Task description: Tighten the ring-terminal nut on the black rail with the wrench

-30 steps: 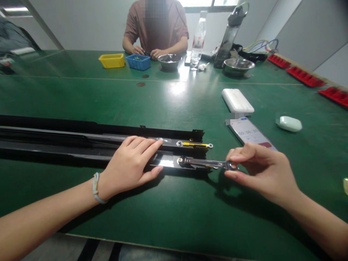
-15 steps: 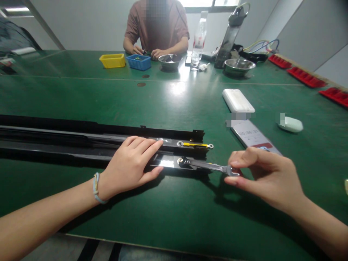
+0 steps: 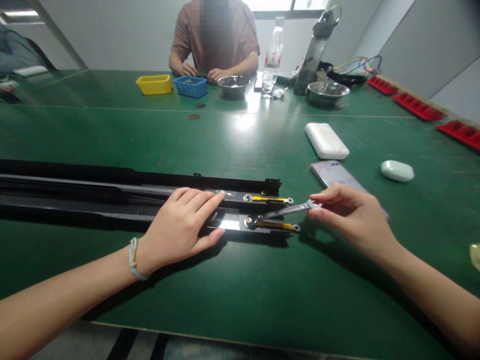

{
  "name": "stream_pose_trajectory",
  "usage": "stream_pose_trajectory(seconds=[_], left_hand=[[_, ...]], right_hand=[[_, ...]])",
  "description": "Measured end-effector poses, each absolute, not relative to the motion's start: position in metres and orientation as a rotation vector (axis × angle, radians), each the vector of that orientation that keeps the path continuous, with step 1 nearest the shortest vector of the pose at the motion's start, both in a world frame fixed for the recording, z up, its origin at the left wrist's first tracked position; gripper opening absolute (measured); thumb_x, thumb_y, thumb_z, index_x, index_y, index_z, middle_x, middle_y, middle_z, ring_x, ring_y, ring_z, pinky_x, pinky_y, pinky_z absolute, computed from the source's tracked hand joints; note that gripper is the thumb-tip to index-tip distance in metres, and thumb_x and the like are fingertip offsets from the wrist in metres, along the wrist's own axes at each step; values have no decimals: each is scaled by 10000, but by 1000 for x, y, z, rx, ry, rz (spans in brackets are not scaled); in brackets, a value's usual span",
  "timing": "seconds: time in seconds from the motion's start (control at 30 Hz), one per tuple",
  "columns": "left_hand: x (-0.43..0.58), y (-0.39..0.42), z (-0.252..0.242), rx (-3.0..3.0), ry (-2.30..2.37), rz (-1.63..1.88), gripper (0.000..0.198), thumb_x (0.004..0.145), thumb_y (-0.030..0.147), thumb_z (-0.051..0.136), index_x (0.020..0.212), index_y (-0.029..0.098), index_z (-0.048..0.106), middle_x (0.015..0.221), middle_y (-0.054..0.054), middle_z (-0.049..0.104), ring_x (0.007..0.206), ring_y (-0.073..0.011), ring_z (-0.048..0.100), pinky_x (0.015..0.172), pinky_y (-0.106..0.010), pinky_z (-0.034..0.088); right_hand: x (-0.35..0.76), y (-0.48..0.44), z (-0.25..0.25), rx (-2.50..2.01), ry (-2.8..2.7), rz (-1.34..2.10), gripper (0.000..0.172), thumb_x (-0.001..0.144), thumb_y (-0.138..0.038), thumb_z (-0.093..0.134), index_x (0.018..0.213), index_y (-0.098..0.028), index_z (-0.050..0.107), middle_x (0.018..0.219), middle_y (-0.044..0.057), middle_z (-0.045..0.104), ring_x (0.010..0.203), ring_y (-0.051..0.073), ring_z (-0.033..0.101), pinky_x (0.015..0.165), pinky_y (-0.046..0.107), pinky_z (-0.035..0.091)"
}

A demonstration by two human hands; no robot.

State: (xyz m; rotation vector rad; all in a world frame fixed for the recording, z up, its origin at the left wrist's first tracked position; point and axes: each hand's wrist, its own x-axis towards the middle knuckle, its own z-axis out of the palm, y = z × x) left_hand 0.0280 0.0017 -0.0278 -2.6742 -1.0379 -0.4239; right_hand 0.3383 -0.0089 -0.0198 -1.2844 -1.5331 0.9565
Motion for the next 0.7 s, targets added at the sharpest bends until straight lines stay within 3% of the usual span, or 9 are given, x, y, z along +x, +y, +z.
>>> stream_pose_trajectory(seconds=[0.17,0.4,0.7], left_hand=[[26,2,-27,-2687,-1041,-435,522,883,426,472,1239,50,541,1125,-159,638,974,-285,574,855,-444,449],[28,6,-28,-2691,-1049,-434,521,886,426,464,1238,50,541,1130,-164,637,973,-285,574,853,-449,454],[32,6,-33,-2684,-1040,-432,517,877,418,476,1232,49,542,1105,-165,641,963,-289,578,850,-441,447]], right_hand=[[337,-13,-16,-1204,-1545,998,225,573,-248,843,660,-251,636,684,-8,663,610,155,624,554,277,543],[332,-26,-16,-1071,-1624,1010,214,609,-196,832,667,-235,629,618,-25,582,608,159,596,535,280,511],[339,-18,-19,-1123,-1597,990,215,587,-230,847,668,-250,649,653,-17,640,582,158,612,540,295,537]])
